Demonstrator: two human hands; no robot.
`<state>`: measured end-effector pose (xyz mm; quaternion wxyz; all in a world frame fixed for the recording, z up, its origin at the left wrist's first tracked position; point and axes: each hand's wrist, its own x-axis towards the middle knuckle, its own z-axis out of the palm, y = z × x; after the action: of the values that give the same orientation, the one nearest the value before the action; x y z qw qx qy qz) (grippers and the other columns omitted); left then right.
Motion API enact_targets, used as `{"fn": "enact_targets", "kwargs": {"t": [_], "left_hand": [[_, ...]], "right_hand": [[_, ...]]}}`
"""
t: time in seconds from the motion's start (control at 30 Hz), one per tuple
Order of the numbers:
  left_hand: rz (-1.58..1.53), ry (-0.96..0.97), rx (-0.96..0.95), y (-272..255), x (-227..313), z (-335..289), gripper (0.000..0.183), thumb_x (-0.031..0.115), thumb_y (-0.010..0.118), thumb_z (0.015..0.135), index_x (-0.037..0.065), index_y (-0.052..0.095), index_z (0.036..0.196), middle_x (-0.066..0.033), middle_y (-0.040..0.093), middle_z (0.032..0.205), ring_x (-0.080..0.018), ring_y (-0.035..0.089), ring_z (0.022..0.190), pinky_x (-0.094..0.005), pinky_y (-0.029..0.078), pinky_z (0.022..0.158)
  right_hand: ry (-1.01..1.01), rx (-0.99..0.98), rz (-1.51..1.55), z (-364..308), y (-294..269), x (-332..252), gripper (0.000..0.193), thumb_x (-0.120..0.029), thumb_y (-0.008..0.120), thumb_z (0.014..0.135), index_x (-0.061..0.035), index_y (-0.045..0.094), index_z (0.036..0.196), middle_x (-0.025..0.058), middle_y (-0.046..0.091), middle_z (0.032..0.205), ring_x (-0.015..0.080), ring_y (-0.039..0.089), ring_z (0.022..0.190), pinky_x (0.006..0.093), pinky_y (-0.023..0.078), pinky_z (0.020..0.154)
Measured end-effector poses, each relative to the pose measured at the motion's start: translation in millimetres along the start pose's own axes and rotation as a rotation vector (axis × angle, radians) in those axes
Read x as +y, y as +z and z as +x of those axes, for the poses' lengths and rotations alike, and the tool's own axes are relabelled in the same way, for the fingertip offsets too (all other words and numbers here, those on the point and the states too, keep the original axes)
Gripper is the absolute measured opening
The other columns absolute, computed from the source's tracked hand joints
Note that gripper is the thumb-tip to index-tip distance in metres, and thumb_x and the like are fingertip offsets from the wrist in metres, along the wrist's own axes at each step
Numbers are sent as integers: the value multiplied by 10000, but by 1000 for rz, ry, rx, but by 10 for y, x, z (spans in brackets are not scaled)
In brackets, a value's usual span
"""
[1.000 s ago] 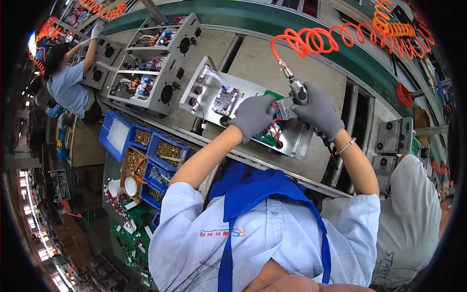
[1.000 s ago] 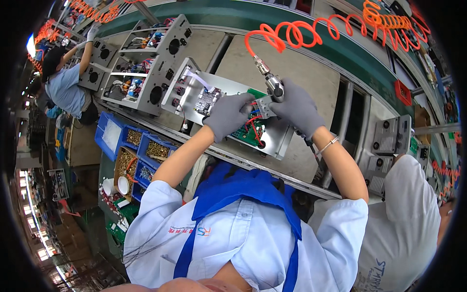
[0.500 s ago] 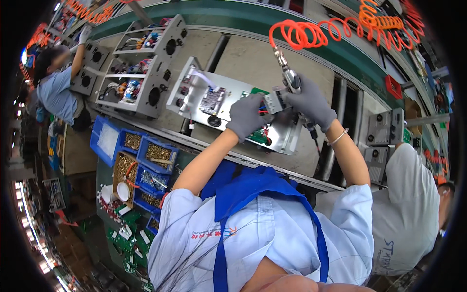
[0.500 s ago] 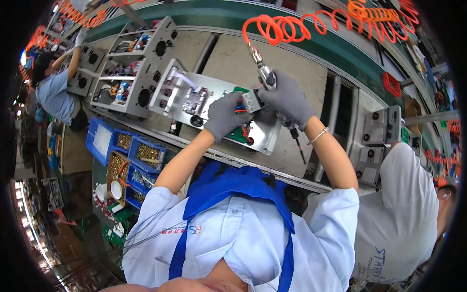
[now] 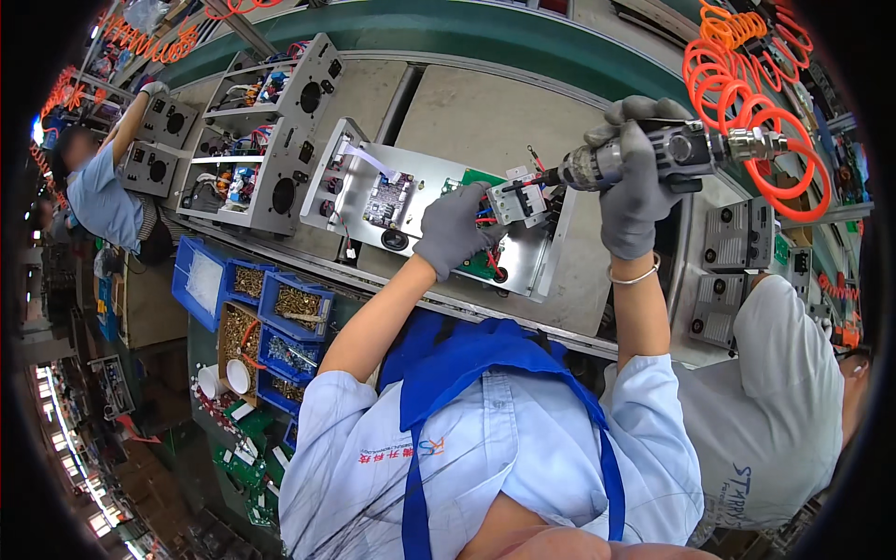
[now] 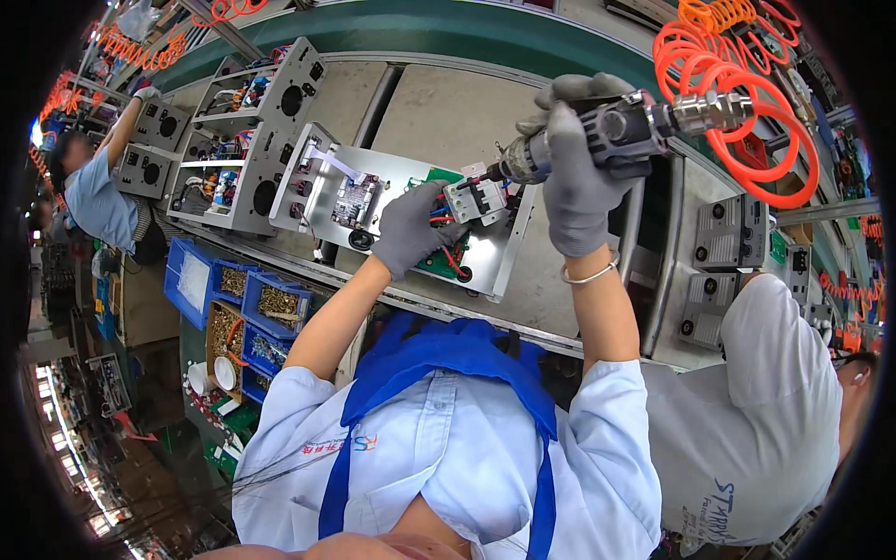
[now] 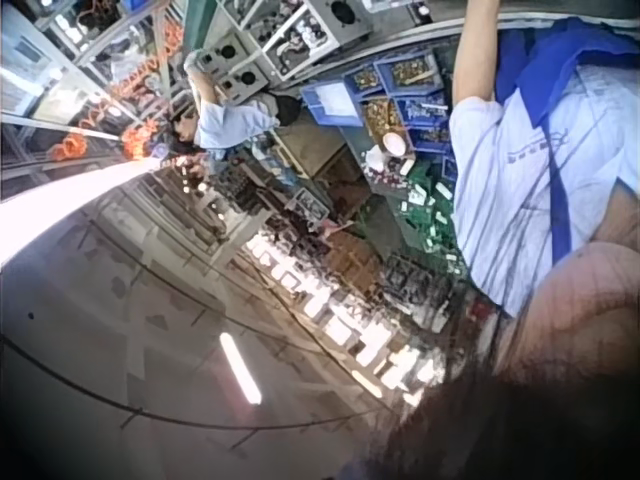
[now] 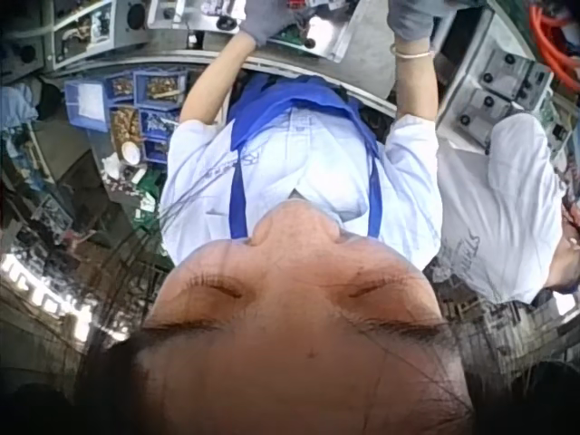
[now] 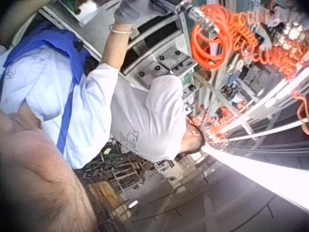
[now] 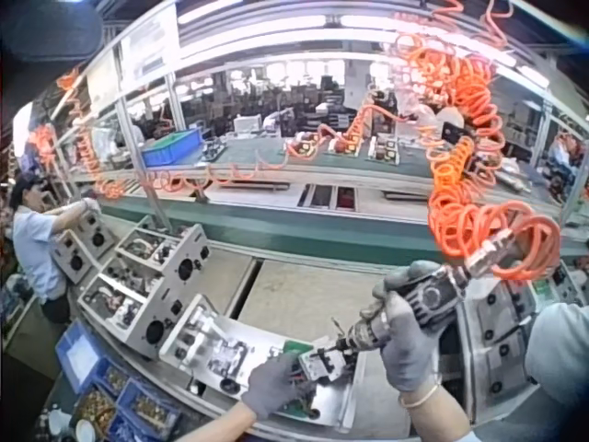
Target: The person uses a pneumatic screwdriver to fasten screws onto a circuit board mounted in a metal housing. They repeatedly pick up screws from a nearby bin, align them with the tool, and drive them into the board. The person also handles the board and housing to adjust positioning during the process.
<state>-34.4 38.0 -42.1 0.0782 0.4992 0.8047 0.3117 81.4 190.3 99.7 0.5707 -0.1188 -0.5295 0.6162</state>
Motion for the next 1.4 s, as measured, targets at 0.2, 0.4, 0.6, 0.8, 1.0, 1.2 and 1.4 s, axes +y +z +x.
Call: {"fn": "enact_targets", "kwargs": {"t": [0.2,0.4,0.6,0.8,1.0,1.2,1.4], "left_hand": [[-7,7,1,34,-29,11,615,364,809,647,113,549,1145,-97,645,956,-281,647,859,-382,522,725],[6,-10,22,52,-46,11,605,370,805,657,111,551,1140,-91,649,952,-270,652,852,-380,524,707],[-178,4,49,-15,-23,-32,583,337,792,643,102,582,1134,-95,658,985,-276,653,886,-378,523,744],[-92,-64,-74,-79,32,-2,544,424,745,682,96,584,1085,-122,635,979,-294,641,910,-406,510,772],[-66,-89,-84,-113,11,-35,577,447,743,682,88,575,1102,-134,628,962,-303,641,895,-409,511,765],[-90,26,-133,-159,-30,-5,477,427,683,764,111,585,1109,-134,638,959,-321,636,883,-421,499,762],[-21,-67,-242,-310,-123,117,251,318,549,894,114,642,1007,-134,663,918,-330,633,866,-453,489,749]], "right_hand": [[-30,-55,31,-119,-35,163,428,61,577,819,-20,431,1214,156,606,1024,218,648,878,330,565,729],[32,-53,-21,-36,18,-43,389,58,590,815,-10,467,1178,158,620,1000,209,656,856,328,575,671],[457,-351,-372,223,67,-321,327,-105,656,800,12,569,1092,142,649,1004,166,639,817,287,536,695],[580,-388,-301,580,167,-330,342,-155,625,802,-2,579,1104,156,645,1058,112,601,794,215,493,659],[755,-904,-914,441,-2,4,282,-223,720,767,-59,545,916,-9,545,753,69,509,615,231,443,535],[708,-886,-973,40,-152,367,348,-221,782,728,-24,549,896,10,560,703,104,550,608,285,448,550],[600,-895,-1117,-76,-36,370,402,-209,774,680,-3,571,959,86,633,764,159,617,672,319,499,636]]}}
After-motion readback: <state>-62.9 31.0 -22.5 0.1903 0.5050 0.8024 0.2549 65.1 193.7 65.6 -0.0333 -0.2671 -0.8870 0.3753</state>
